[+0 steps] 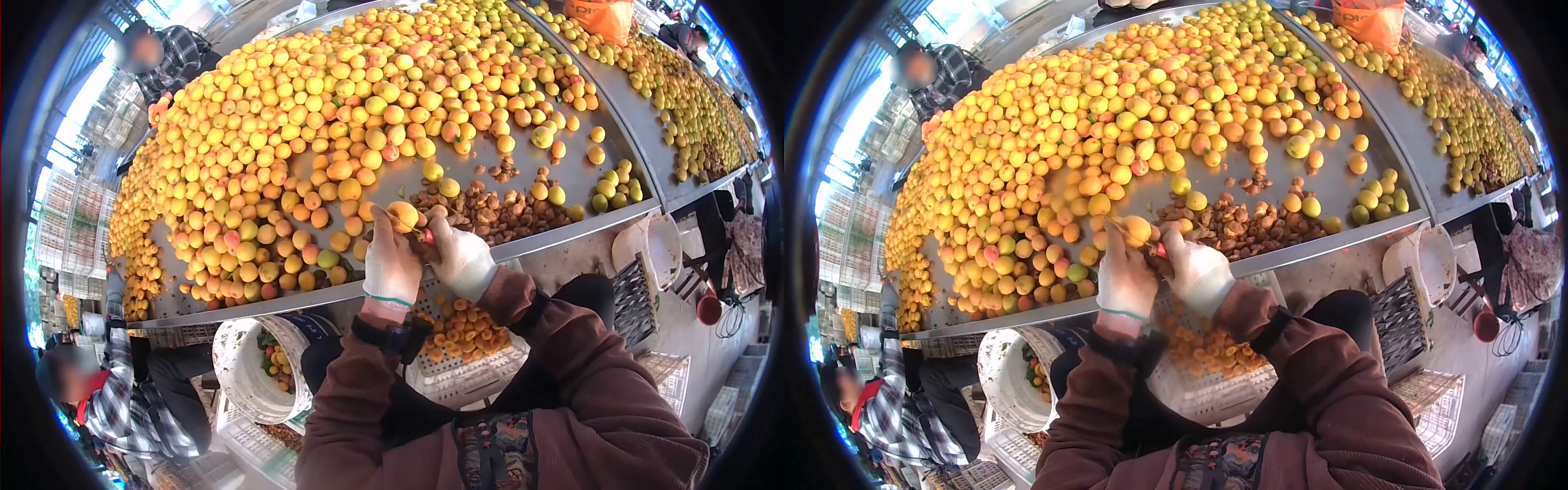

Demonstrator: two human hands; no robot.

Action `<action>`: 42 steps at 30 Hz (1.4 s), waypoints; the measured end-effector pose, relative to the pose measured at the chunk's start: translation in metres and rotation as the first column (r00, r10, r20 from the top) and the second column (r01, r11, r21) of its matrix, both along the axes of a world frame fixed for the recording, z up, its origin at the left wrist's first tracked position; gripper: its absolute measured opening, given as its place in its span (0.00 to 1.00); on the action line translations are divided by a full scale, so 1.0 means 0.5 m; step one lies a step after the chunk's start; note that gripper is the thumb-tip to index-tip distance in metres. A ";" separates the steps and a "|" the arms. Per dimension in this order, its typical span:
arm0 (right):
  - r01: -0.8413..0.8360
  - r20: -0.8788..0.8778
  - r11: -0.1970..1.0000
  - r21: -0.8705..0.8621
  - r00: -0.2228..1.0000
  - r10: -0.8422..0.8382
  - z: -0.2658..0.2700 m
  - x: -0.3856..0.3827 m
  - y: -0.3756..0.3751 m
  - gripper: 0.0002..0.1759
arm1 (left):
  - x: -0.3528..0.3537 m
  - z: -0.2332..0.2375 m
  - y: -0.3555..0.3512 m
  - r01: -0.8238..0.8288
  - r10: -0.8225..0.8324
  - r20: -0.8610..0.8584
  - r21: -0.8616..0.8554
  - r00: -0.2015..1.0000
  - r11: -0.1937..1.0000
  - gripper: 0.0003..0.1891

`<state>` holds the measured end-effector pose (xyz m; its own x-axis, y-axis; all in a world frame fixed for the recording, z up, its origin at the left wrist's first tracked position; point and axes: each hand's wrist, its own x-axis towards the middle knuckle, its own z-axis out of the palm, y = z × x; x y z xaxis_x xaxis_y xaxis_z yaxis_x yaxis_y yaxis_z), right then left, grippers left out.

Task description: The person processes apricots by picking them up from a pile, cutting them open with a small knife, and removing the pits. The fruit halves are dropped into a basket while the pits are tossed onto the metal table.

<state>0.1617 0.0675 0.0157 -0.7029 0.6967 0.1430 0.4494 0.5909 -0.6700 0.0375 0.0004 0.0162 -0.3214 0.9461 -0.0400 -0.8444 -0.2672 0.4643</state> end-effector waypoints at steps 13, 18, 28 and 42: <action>0.178 -0.438 0.961 -0.210 0.862 -0.255 0.032 -0.017 0.010 0.13 | 0.062 -0.031 0.031 -0.260 -0.008 -0.654 -0.313 0.757 0.914 0.26; 0.238 -0.439 0.955 -0.179 0.849 -0.294 0.026 -0.024 0.007 0.13 | 0.063 -0.044 0.047 -0.213 0.043 -0.392 -0.403 0.919 0.890 0.23; 0.009 -0.341 0.974 0.228 0.937 0.071 0.001 0.020 0.039 0.10 | 0.023 -0.006 0.007 0.459 -0.510 0.056 -0.529 0.858 0.714 0.28; -0.078 -0.575 0.817 -0.571 0.748 -0.330 0.025 0.003 0.010 0.05 | 0.036 -0.006 0.038 0.162 -0.111 0.134 -0.476 0.985 0.864 0.21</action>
<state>0.1632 0.0724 0.0282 -0.4864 0.8690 0.0901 -0.1514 0.0178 -0.9883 0.0557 0.0194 0.0133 -0.1608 0.8339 -0.5279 -0.9039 0.0903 0.4180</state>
